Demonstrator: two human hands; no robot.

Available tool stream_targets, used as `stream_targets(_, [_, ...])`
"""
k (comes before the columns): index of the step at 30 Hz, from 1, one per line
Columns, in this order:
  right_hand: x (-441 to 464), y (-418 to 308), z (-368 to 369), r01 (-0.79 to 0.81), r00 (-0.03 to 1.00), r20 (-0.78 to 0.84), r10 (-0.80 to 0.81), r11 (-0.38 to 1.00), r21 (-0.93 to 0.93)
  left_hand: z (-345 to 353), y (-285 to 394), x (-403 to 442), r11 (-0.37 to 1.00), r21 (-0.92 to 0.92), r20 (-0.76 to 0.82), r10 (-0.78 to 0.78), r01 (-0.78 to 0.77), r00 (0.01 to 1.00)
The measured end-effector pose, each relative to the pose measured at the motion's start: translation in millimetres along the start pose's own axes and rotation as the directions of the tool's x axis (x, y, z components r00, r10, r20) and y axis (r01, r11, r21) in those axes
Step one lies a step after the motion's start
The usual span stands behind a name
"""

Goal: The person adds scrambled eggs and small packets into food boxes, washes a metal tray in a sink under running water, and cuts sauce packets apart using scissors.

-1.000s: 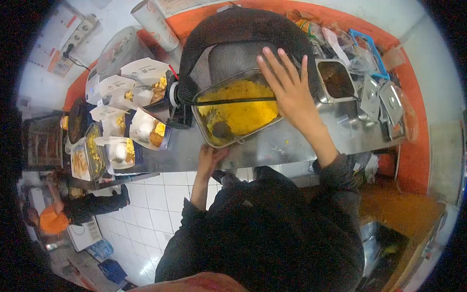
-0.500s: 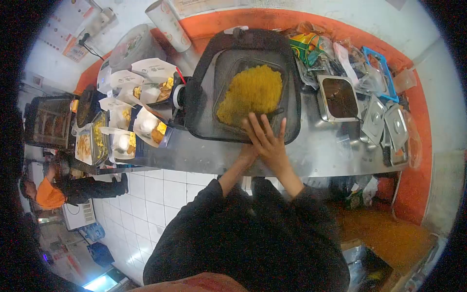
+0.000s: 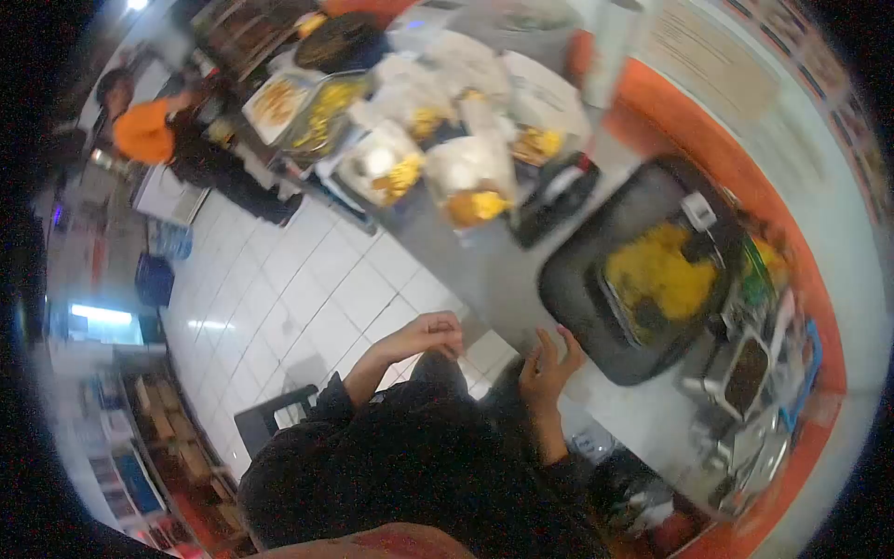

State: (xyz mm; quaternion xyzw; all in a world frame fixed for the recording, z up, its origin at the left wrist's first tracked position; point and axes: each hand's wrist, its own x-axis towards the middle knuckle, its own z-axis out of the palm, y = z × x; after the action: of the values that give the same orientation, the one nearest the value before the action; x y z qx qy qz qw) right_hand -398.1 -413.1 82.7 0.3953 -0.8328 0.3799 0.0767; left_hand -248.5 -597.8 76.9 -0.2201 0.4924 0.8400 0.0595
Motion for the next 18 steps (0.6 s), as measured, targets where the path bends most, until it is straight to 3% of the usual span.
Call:
stream_targets(1, [13,-12,19,0.03,0.999,0.018,-0.03,0.999,0.024,-18,-1,-12,1.0,-0.01,-0.036,0.019,-0.02,0.999])
stream_targets(4, [55,-69,77,0.37,0.918,0.05,-0.392,0.897,0.243,-72,0,-54,0.999,-0.042,-0.238,0.007,-0.017,0.971])
stream_targets(5, [66,-90,100,0.377,0.915,0.045,-0.401,0.89,0.257,-89,-5,-69,0.99,-0.138,-0.254,-0.028,-0.007,0.967])
stream_targets(7, [85,-135,145,0.306,0.894,0.129,-0.429,0.795,0.523,-128,-19,-97,0.992,-0.12,-0.344,-0.066,0.026,0.937])
stream_targets(8, [95,-161,165,0.253,0.884,0.21,-0.418,0.804,0.539,-146,-24,-114,0.996,-0.093,-0.345,-0.034,0.002,0.938])
stream_targets(10, [111,-203,218,-0.022,0.864,0.401,-0.304,0.774,0.633,-185,-26,-150,0.993,-0.088,-0.413,0.031,-0.073,0.91])
stream_targets(12, [128,-233,297,-0.393,0.802,0.56,-0.206,0.525,0.755,-209,-16,-184,0.964,-0.137,-0.582,0.109,-0.229,0.806])
stream_targets(13, [137,-241,335,-0.619,0.698,0.691,-0.189,0.325,0.715,-217,-9,-202,0.963,-0.142,-0.592,0.103,-0.23,0.799])
stream_targets(14, [147,-246,372,-0.796,0.569,0.795,-0.211,0.103,0.597,-226,-2,-220,0.921,-0.165,-0.702,0.141,-0.352,0.698])
stream_targets(15, [157,-249,412,-0.883,0.464,0.851,-0.246,-0.207,0.421,-239,3,-236,0.864,-0.162,-0.8,0.169,-0.477,0.576])
stream_targets(17, [166,-259,480,-0.78,0.608,0.79,-0.073,-0.24,0.578,-266,-4,-266,0.838,-0.142,-0.849,0.17,-0.527,0.5])
stream_targets(18, [173,-264,505,-0.791,0.6,0.793,-0.102,-0.221,0.57,-276,-7,-279,0.832,-0.107,-0.895,0.157,-0.544,0.417])
